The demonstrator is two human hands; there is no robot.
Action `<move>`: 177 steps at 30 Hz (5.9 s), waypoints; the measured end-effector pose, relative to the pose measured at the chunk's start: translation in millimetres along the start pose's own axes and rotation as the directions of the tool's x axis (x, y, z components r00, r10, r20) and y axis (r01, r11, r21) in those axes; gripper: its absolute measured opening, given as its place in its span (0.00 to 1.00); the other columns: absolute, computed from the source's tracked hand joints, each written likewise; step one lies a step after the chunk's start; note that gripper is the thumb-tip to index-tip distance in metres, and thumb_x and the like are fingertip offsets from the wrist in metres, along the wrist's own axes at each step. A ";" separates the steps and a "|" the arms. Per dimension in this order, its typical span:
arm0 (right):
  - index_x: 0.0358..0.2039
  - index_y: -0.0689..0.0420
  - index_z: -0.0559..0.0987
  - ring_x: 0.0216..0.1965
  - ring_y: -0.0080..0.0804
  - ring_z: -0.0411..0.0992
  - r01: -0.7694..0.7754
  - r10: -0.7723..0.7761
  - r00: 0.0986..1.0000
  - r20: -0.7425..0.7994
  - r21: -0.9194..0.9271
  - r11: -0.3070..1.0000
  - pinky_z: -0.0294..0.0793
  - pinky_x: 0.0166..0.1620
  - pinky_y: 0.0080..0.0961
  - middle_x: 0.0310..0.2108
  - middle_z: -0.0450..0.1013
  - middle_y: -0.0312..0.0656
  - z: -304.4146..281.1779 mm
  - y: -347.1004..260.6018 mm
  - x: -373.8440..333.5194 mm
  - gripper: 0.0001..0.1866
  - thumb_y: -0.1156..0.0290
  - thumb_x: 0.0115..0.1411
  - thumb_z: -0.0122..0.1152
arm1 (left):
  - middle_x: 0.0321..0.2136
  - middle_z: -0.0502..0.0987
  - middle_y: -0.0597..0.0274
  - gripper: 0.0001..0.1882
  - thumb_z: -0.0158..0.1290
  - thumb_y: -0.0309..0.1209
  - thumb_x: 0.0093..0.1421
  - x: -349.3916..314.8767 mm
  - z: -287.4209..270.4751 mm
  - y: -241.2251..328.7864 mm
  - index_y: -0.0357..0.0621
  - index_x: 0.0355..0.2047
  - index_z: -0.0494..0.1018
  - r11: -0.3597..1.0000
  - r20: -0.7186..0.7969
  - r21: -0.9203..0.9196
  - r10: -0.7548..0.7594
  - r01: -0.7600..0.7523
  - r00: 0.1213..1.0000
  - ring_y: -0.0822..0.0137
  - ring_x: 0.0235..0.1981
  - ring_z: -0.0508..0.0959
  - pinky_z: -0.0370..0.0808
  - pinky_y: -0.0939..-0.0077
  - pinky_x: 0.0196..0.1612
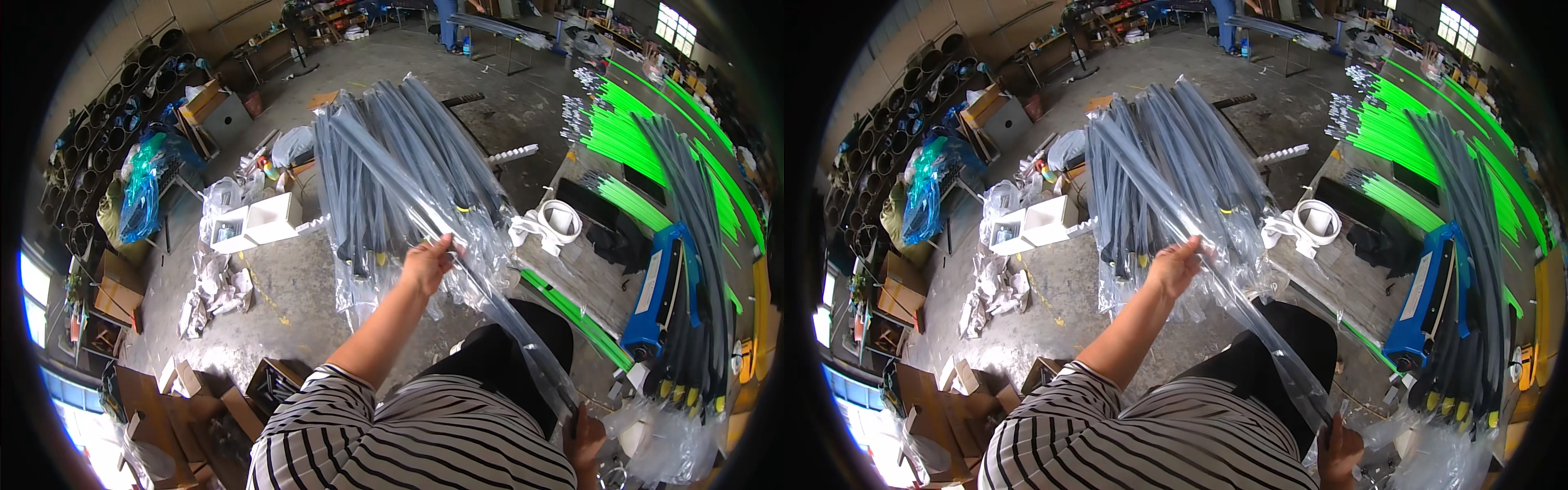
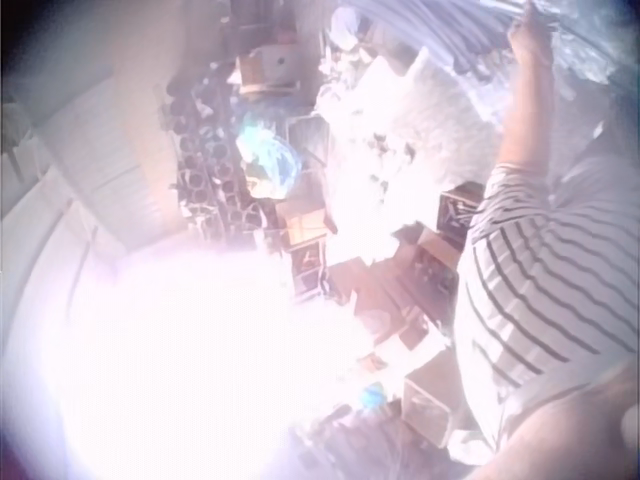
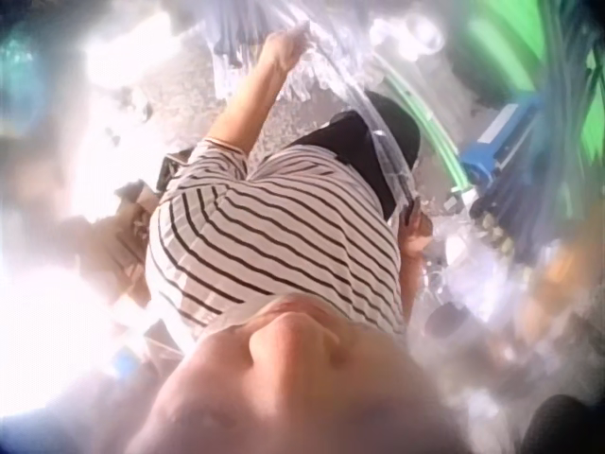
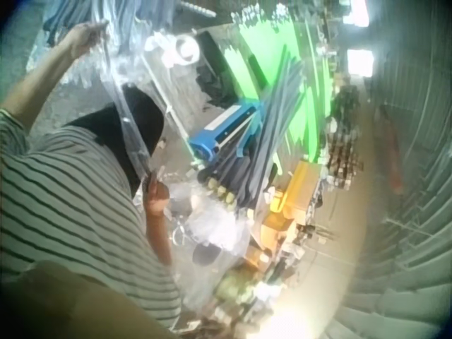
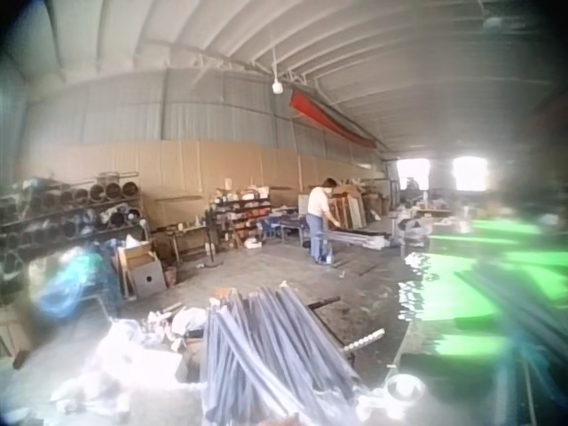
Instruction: The person wraps long gray poles in clear plastic bags and seals them using a handheld heat sealer. They then use scissors to trim the excess plastic from the sealed ends. The person repeats this process for multiple poles, stacking the finished items on a table.
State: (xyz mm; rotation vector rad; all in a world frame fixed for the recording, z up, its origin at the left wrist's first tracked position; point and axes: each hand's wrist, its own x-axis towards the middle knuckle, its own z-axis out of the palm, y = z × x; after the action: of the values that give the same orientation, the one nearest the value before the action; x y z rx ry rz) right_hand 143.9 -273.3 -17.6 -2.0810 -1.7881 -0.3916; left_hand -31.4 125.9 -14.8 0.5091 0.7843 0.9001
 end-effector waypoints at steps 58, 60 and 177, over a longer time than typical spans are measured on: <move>0.37 0.61 0.70 0.39 0.27 0.65 -0.058 0.729 0.678 -0.092 0.982 0.177 0.66 0.42 0.21 0.39 0.64 0.41 -49.2 11.3 51.3 0.19 0.77 0.43 0.63 | 0.11 0.67 0.75 0.07 0.46 0.32 0.57 -5.9 -53.3 56.6 0.43 0.31 0.70 0.998 -0.062 0.033 0.062 -0.060 0.996 0.84 0.12 0.64 0.59 0.90 0.16; 0.31 0.60 0.74 0.38 0.27 0.65 -0.132 0.700 0.702 -0.131 0.942 0.309 0.67 0.40 0.21 0.37 0.61 0.40 -50.2 8.3 55.7 0.19 0.77 0.35 0.69 | 0.11 0.66 0.75 0.07 0.45 0.32 0.58 -13.0 -43.3 56.0 0.44 0.30 0.70 0.998 -0.087 0.034 0.057 -0.054 0.995 0.84 0.11 0.63 0.60 0.90 0.16; 0.22 0.56 0.73 0.24 0.48 0.70 -0.859 0.715 0.500 -0.489 -0.171 0.483 0.69 0.27 0.38 0.18 0.70 0.50 -90.3 143.6 128.1 0.14 0.59 0.53 0.49 | 0.25 0.73 0.60 0.12 0.56 0.24 0.47 -12.8 199.0 -71.6 0.38 0.31 0.67 0.994 0.282 0.100 -0.071 0.044 0.957 0.67 0.24 0.75 0.75 0.73 0.28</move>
State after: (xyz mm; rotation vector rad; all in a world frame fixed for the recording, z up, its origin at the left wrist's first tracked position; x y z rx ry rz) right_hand 308.3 -218.8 105.6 -2.6202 -0.3624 -0.8187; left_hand 154.4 62.5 64.6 0.6783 0.5756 0.7177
